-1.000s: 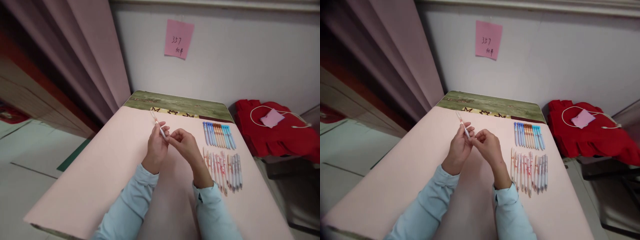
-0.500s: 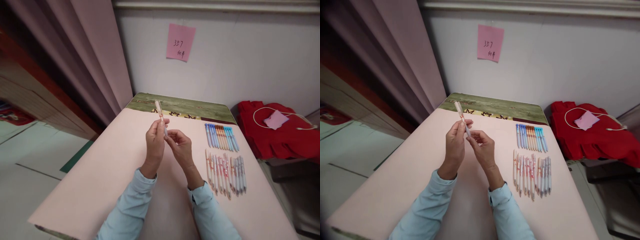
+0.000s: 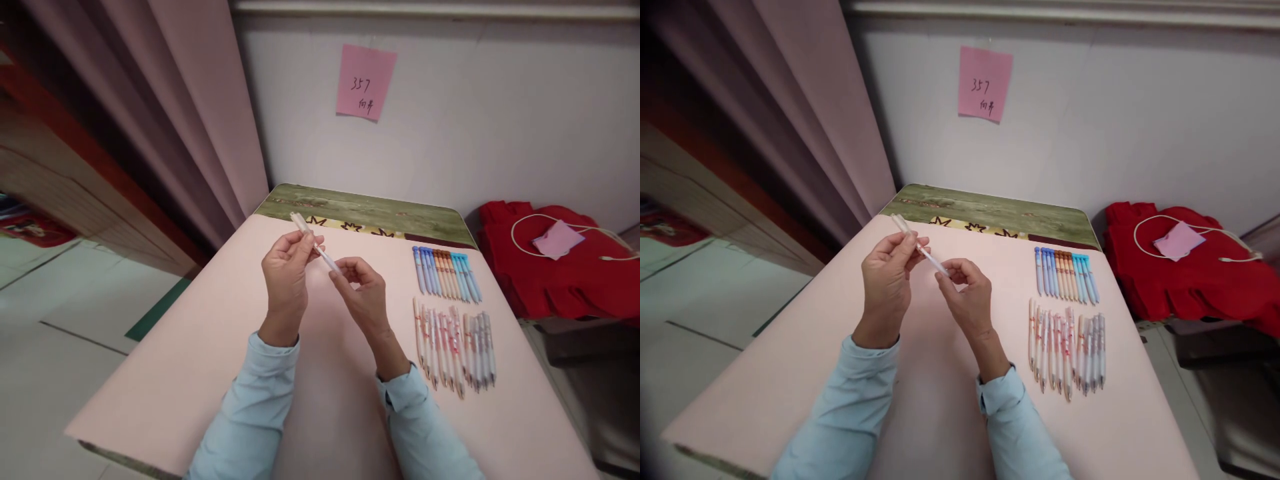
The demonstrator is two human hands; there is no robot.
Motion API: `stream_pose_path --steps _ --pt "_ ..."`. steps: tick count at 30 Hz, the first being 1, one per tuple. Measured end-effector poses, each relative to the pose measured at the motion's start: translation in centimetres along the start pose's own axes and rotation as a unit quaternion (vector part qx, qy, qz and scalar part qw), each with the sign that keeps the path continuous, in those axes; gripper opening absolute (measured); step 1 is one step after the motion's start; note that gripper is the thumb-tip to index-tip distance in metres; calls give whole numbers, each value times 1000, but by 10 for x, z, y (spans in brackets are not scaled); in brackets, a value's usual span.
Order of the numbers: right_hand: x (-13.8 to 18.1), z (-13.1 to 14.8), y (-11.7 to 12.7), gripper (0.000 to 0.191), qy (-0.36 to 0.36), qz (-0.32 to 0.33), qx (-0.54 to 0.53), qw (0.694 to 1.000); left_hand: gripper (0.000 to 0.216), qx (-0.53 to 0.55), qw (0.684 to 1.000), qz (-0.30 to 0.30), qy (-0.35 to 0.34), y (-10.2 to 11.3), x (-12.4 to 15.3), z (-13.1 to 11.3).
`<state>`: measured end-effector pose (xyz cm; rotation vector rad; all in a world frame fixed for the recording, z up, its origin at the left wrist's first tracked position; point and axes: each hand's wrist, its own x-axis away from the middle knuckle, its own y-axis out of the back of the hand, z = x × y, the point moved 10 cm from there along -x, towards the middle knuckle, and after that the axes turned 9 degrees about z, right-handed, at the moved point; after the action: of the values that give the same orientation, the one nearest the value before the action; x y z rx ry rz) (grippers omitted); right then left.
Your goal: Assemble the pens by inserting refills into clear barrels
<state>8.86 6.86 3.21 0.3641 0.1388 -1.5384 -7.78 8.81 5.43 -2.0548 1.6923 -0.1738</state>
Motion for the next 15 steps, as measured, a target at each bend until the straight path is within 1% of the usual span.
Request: stream_pose_path --steps 6,9,12,15 --pt "5 12 13 10 36 -74 2 997 25 58 997 -5 42 -4 4 14" --pt "8 22 21 9 56 -105 39 992 25 83 995 3 53 -11 8 17" --pt "10 30 24 9 69 -115 71 988 25 98 993 11 61 -17 11 18" --pt "11 34 26 8 81 -116 76 987 24 106 992 16 63 -21 13 17"
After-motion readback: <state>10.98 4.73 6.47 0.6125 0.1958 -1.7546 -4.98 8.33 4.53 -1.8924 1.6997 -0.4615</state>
